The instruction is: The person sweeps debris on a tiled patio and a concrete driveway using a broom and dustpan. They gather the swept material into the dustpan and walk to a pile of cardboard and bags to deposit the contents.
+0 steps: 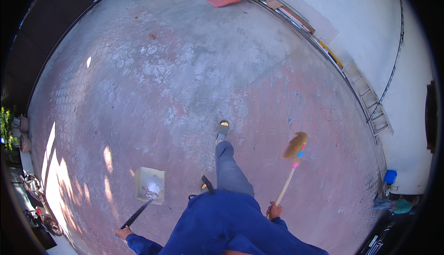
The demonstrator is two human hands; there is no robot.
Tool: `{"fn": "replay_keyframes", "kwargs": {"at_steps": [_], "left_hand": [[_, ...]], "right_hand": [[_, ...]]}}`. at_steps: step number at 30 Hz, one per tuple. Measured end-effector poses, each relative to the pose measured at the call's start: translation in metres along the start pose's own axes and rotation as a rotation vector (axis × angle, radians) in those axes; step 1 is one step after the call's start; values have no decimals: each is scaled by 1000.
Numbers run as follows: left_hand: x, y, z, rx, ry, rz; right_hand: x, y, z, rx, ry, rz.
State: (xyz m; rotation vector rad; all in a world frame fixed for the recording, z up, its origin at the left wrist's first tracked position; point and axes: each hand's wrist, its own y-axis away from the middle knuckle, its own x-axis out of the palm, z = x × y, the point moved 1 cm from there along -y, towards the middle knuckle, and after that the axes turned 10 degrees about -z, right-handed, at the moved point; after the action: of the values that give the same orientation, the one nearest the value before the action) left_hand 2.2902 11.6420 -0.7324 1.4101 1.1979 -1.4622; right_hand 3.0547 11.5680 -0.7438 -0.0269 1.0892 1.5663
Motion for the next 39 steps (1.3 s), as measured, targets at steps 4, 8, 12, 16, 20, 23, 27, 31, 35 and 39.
{"fn": "replay_keyframes", "kwargs": {"at_steps": [4, 8, 12, 16, 20, 23, 27, 31, 35, 39], "left_hand": [[23, -4, -126, 8, 140, 3], [21, -5, -261, -110, 312, -12], [26, -6, -390, -254, 523, -71], [52, -4, -520, -106, 280, -93], [89, -22, -674, -296, 576, -67], [106, -58, -818, -51, -191, 175], [71, -72, -957, -160, -523, 401], [46, -84, -1077, -210, -389, 235], [51, -79, -1182, -148, -614, 245], [73, -93, -1328, -35, -805, 296]], "right_hand": [[126, -35, 116, -19, 121, 32], [253, -50, 280, 19, 104, 128], [374, -50, 443, 102, -6, 273], [498, -54, 576, 87, -178, 371], [617, -60, 677, 109, -234, 346], [686, -58, 740, 92, -208, 364], [743, -51, 805, 55, -6, 28], [811, -54, 861, 21, 238, -84], [924, -76, 946, 159, 86, 50], [1065, -101, 1076, 391, -342, 233]]}}
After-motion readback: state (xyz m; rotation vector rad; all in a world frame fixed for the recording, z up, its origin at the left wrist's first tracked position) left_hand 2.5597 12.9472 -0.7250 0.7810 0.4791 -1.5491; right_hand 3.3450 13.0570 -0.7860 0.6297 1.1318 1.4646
